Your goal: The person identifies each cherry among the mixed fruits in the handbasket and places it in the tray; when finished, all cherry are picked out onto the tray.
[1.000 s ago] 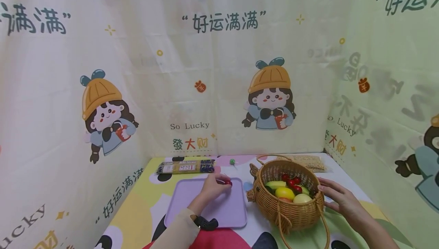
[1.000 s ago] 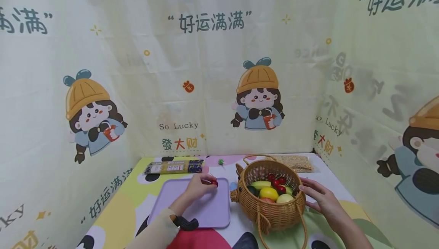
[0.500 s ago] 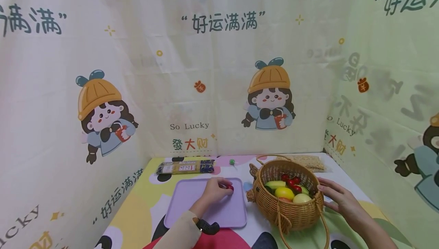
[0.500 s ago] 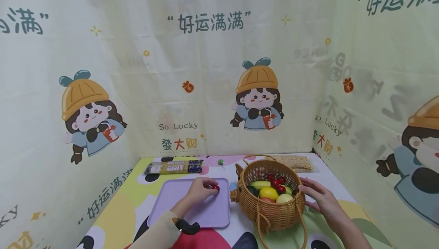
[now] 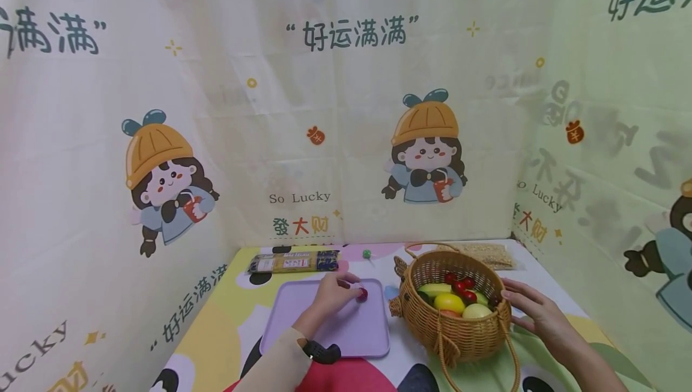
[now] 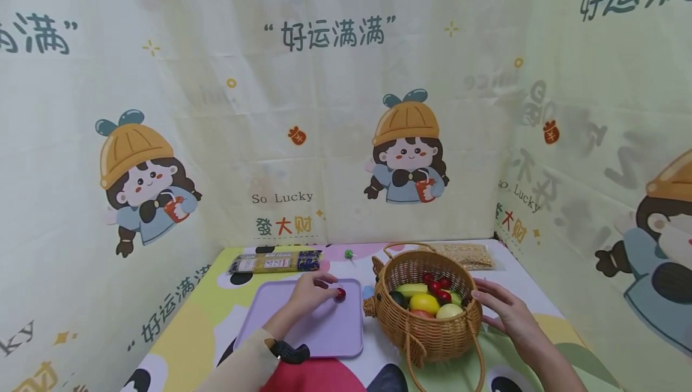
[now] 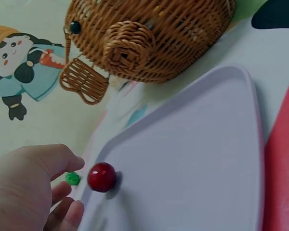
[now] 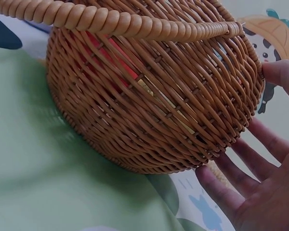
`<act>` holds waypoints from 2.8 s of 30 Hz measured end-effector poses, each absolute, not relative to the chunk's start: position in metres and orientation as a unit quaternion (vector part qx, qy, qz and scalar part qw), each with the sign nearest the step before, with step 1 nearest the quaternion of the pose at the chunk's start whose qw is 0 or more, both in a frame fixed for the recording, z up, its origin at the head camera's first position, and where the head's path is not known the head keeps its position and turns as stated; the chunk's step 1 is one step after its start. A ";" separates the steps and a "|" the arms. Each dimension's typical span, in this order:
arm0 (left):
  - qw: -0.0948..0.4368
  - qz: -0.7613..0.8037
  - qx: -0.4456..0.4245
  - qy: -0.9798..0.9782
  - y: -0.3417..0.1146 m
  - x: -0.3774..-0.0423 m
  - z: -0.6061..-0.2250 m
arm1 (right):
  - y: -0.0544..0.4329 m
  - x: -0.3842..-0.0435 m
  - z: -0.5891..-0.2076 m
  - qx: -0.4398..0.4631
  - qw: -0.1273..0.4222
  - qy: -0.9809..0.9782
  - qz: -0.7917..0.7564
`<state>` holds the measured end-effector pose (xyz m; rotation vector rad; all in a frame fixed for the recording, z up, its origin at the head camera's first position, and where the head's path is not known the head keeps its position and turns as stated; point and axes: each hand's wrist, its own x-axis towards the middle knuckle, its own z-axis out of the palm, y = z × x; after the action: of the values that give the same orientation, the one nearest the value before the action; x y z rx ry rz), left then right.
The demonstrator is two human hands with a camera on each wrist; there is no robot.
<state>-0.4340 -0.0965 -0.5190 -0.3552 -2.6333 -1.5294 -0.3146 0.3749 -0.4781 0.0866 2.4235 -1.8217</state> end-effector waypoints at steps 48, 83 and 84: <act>-0.082 -0.425 -0.342 -0.834 0.031 -0.402 -0.376 | 0.366 -0.318 -0.477 0.035 0.056 0.799 -0.598; -0.262 -0.339 -0.298 -0.853 0.111 -0.404 -0.397 | 0.376 -0.315 -0.477 0.047 0.067 0.797 -0.599; -0.264 -0.336 -0.297 -0.854 0.113 -0.403 -0.397 | 0.376 -0.315 -0.477 0.046 0.069 0.797 -0.598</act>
<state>-0.4034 0.1126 -0.3970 -1.1299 -3.2548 -1.2807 -0.3151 0.3764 -0.4768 0.1372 2.4002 -1.8009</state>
